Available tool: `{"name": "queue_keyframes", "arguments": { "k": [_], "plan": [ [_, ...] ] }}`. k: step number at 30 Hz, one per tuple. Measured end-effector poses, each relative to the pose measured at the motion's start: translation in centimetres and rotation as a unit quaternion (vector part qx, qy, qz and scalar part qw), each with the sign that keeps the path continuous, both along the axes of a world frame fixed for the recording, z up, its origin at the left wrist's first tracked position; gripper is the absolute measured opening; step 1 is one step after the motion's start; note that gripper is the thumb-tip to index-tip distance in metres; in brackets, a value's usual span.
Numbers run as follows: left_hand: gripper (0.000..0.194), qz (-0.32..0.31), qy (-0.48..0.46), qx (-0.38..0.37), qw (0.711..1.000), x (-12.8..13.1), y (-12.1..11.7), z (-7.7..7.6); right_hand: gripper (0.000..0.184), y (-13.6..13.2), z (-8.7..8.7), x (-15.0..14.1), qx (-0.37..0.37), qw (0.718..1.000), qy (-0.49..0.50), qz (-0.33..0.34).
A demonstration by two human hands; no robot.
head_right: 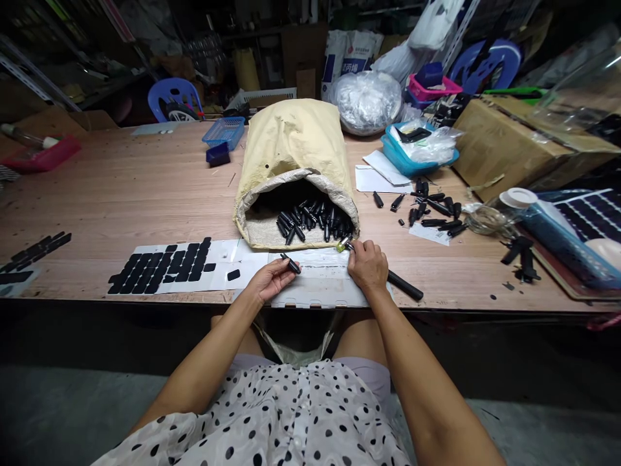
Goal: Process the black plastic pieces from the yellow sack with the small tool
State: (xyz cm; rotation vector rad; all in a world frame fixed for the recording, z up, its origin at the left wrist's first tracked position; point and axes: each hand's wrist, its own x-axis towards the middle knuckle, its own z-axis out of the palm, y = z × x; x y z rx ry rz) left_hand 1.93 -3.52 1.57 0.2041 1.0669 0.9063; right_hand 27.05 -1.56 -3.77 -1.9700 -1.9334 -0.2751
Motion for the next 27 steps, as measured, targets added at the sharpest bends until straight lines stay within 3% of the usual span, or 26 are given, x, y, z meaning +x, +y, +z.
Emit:
{"name": "queue_keyframes", "arguments": {
  "k": [14, 27],
  "plan": [
    [0.014, -0.023, 0.038, 0.034, 0.998, 0.3, 0.0, -0.4, 0.027, 0.0, -0.1, 0.1, 0.000, 1.000, 0.007, 0.003],
    [0.022, -0.004, 0.060, 0.030, 0.998, 1.3, 0.2, -0.2, 0.027, 0.0, -0.1, 0.0, 0.003, 1.000, -0.004, 0.002]
  ]
}}
